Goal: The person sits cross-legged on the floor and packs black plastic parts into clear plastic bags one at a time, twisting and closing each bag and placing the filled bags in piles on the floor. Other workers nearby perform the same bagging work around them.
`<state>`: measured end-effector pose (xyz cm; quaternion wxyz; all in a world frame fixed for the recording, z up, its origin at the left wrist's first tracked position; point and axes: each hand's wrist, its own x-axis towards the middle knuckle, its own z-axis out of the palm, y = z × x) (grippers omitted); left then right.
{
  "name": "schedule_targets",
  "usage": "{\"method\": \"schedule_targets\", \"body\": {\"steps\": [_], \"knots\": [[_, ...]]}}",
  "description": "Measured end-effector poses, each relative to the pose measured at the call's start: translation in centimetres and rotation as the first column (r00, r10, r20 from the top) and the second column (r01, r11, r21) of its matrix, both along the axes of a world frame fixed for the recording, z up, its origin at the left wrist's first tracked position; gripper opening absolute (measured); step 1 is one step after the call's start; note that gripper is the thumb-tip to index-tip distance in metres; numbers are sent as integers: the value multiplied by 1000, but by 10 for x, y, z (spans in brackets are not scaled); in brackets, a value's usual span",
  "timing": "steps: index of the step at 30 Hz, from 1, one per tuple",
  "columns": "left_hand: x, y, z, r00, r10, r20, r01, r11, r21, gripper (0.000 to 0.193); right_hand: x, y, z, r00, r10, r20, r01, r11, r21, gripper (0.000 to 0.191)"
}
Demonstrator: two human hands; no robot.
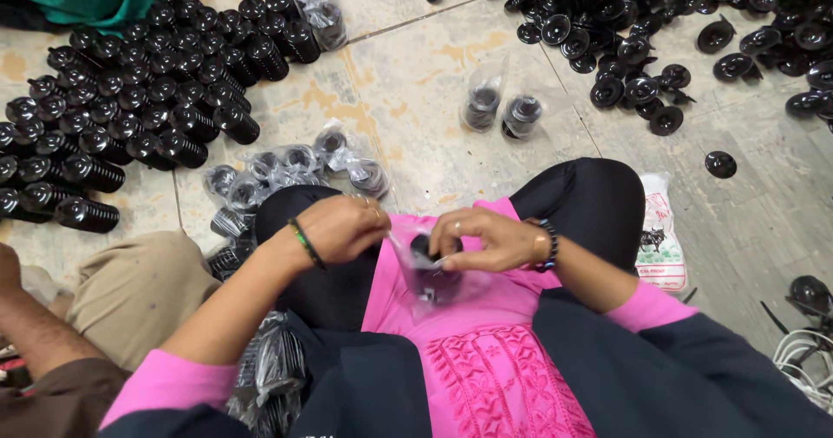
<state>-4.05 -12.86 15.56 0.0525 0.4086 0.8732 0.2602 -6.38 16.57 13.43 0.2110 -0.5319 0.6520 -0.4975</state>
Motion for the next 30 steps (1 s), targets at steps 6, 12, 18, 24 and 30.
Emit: {"method": "schedule_targets", "body": {"steps": [6, 12, 18, 24, 30], "knots": [[20, 6, 17, 990, 129, -48, -127, 991, 43, 17, -10, 26, 19, 791, -220, -571, 304, 951, 55, 17], [20, 24, -21, 969, 242, -44, -231, 957, 178, 20, -19, 33, -9, 747, -252, -615, 492, 832, 256, 12], [30, 51, -71, 909, 411, 72, -408, 838, 362, 21, -12, 34, -42, 690, -258, -676, 507, 839, 198, 10], [40, 80, -89, 795, 600, 86, -562, 676, 477, 18, -13, 42, -51, 688, -327, -648, 545, 822, 164, 10], [50, 87, -99, 766, 626, -146, -636, 771, -35, 23, -12, 46, -55, 647, -396, -652, 583, 808, 88, 10]]}}
